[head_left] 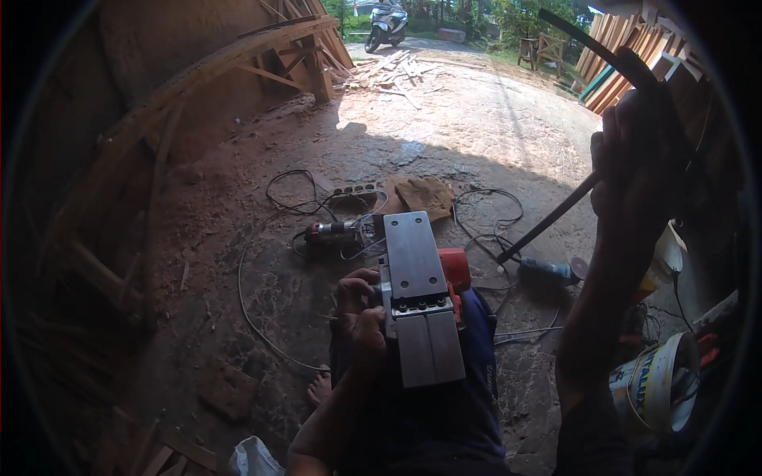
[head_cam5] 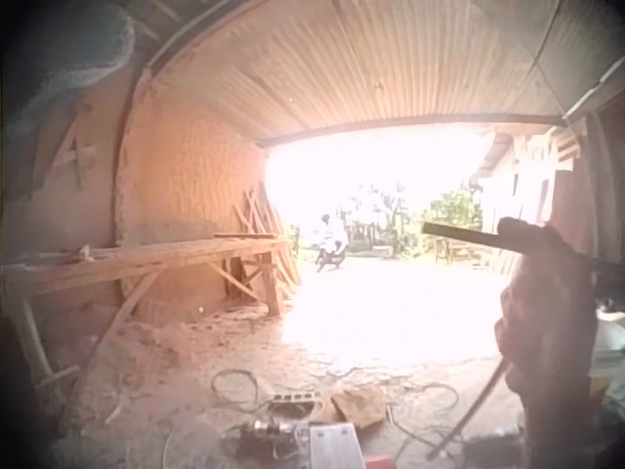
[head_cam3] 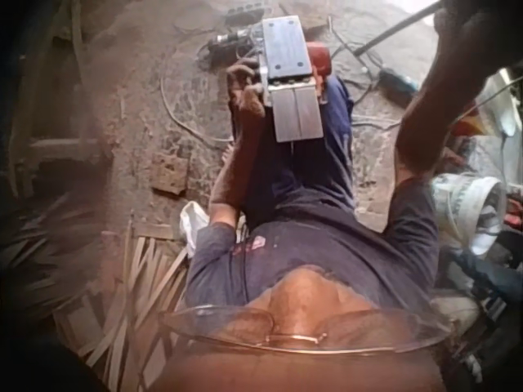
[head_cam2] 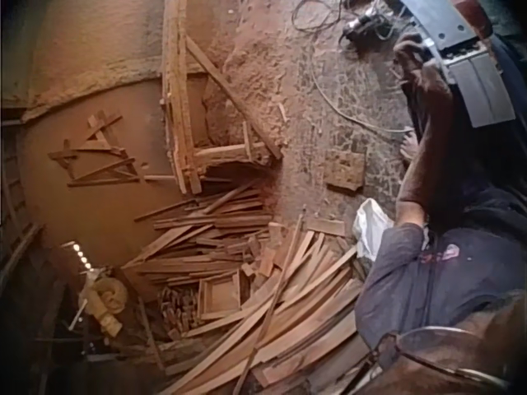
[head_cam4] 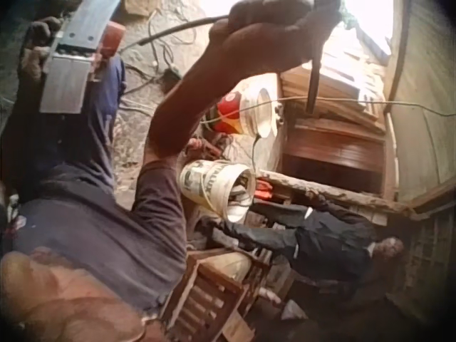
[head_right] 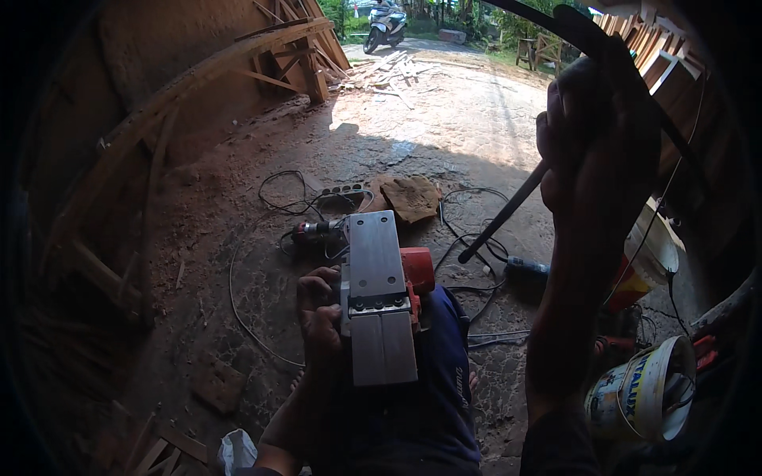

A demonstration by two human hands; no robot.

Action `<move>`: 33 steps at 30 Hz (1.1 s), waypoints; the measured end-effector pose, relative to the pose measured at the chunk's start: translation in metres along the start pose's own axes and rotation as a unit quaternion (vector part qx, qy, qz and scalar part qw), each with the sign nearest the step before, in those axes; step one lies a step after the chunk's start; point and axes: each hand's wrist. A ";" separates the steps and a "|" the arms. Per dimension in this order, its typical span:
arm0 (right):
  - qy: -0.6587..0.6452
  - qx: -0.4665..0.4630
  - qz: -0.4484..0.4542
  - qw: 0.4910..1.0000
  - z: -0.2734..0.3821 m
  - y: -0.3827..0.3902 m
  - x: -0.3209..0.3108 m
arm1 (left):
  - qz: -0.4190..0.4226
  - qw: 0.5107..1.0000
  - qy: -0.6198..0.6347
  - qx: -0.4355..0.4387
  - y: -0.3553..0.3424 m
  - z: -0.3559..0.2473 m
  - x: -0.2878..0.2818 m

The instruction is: The person uses a T-handle hex key to tighten or adjust components on an electric hand planer, then fits a small metal blade or guide into the tool by hand.

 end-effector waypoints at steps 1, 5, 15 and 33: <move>-0.070 0.004 0.018 0.997 -0.003 -0.008 0.005 | 0.001 1.000 0.000 0.000 0.000 -0.001 0.001; -0.207 0.003 0.112 0.972 -0.019 -0.005 0.052 | 0.014 1.000 0.017 -0.011 0.002 0.006 -0.009; -0.072 0.145 0.027 0.986 -0.026 0.020 0.116 | -0.009 1.000 -0.006 0.009 -0.001 0.008 -0.006; -0.111 0.181 0.040 0.976 -0.056 0.022 0.119 | -0.006 1.000 -0.003 0.009 -0.001 0.008 -0.008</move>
Point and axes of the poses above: each hand's wrist, its own y-axis away from the middle knuckle, its own x-axis out of the palm, z = x × y, and after that the axes turned 11 degrees about -x, right-handed
